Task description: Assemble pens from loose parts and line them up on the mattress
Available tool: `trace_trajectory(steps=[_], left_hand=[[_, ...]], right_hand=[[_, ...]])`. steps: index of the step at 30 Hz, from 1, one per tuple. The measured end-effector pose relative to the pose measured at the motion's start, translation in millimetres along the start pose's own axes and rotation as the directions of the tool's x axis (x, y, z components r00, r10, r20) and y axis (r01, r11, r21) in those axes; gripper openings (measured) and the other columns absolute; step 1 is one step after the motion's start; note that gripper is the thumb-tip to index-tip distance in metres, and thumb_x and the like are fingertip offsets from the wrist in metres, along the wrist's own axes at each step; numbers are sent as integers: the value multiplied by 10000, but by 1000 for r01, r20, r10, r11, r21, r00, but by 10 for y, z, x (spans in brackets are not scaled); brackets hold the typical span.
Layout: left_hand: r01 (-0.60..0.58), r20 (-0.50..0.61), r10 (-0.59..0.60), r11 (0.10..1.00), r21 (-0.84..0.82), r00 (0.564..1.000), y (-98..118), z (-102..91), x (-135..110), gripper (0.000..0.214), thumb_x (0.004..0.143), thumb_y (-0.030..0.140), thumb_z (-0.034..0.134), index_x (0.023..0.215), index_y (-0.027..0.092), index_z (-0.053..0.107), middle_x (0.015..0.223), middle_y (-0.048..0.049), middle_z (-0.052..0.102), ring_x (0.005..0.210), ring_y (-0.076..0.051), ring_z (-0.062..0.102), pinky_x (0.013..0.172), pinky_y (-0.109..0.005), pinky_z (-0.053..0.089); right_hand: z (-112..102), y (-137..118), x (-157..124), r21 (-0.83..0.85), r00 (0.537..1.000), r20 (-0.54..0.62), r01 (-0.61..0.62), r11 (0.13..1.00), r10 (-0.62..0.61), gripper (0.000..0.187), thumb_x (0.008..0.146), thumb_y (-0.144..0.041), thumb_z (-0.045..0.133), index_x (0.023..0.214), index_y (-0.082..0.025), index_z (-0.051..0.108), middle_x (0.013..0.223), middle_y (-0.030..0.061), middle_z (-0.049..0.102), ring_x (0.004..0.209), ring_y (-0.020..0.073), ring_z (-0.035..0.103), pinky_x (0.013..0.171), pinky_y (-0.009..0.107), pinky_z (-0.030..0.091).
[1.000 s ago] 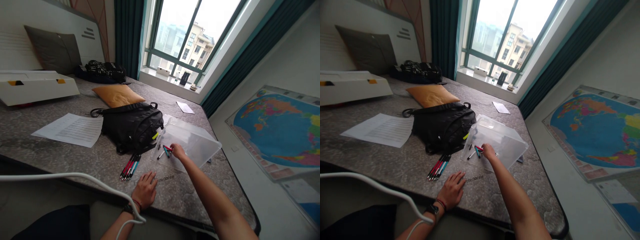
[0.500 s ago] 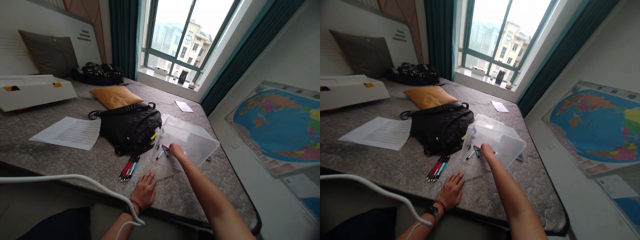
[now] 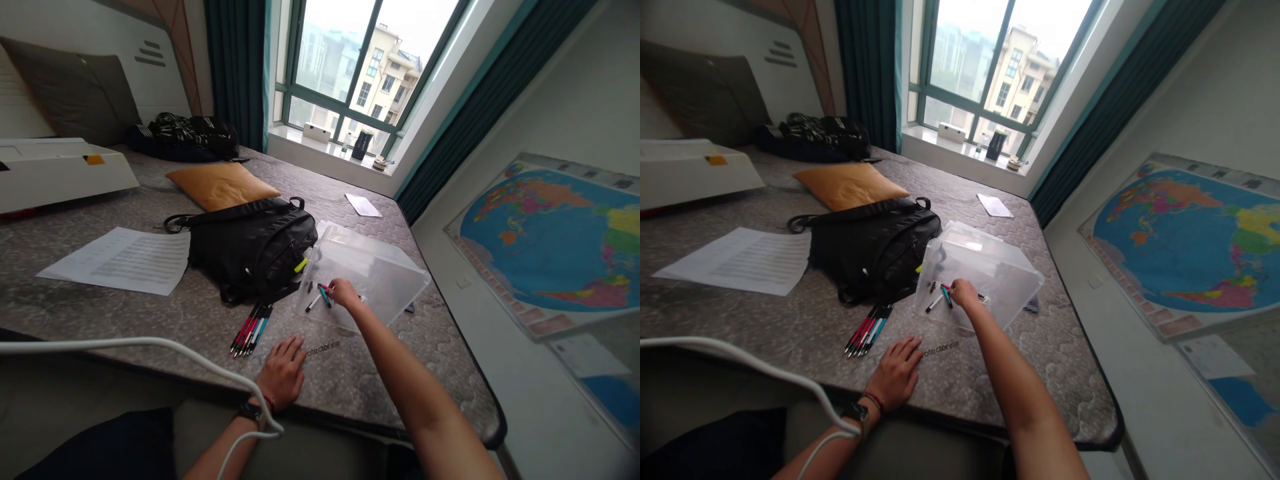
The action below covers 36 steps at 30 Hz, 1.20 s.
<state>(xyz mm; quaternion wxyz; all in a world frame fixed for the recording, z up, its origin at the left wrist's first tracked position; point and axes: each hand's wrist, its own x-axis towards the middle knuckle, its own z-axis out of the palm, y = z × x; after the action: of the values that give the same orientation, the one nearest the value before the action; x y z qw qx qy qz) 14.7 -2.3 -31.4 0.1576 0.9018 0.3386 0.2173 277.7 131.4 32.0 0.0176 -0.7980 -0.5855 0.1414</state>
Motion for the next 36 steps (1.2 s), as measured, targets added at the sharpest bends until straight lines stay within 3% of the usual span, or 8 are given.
trace_trajectory(steps=[8,13,15,19,23,26,29,36], left_hand=[[-7,-15,7,1000,4,1000,3,-7,8,411,785,188,522,1185,222,608,1423,-87,497,1326,-292,394,1093,-495,302],[-8,2,8,1000,-1,1000,-3,-9,5,395,796,188,516,1179,220,610,1424,-86,496,1326,-288,394,1101,-490,300],[-8,3,8,1000,-1,1000,-5,-11,6,394,801,190,514,1182,221,609,1426,-85,495,1329,-286,391,1100,-489,303],[-20,-11,20,1000,0,1000,-4,-9,8,388,803,190,511,1176,220,615,1424,-85,497,1331,-282,392,1100,-485,306],[-27,-21,27,1000,3,999,1,-6,10,386,804,179,500,1168,216,622,1416,-88,507,1328,-283,397,1096,-487,311],[-30,-23,30,999,20,999,7,-9,13,390,808,165,484,1168,218,624,1408,-89,514,1325,-285,399,1086,-492,321],[-37,-21,38,999,32,999,16,-21,19,402,801,154,482,1173,218,620,1400,-88,521,1316,-284,409,1082,-488,328],[-40,-8,40,998,58,999,34,-40,22,399,803,143,481,1172,207,616,1396,-92,521,1327,-287,399,1091,-490,324]], right_hand=[[91,-369,61,95,994,35,100,990,-104,349,822,-528,633,957,-221,733,971,85,732,905,212,655,743,241,430],[21,-310,107,143,999,-17,39,989,-37,615,992,-528,236,907,-179,735,928,94,733,889,188,653,726,230,409],[-6,-196,76,146,999,-41,-10,989,16,652,1000,-506,198,876,-159,736,913,114,730,871,192,653,709,233,400],[-20,66,-60,133,991,-65,-104,986,114,602,987,-508,275,859,-132,727,904,156,724,831,217,656,669,250,389],[25,128,-219,121,993,-36,-104,987,109,474,962,-494,394,853,-158,711,901,134,727,843,205,656,686,240,391],[124,-32,-335,114,1000,-14,1,994,0,346,847,-509,606,988,-200,674,1016,98,718,937,211,642,741,245,407],[247,-281,-424,97,997,17,77,992,-79,489,808,-577,619,1139,-217,597,1092,118,690,1006,250,633,778,295,432],[390,-567,-583,63,998,59,28,998,-32,286,837,-458,596,961,-202,631,1006,119,695,965,253,647,772,313,454]])
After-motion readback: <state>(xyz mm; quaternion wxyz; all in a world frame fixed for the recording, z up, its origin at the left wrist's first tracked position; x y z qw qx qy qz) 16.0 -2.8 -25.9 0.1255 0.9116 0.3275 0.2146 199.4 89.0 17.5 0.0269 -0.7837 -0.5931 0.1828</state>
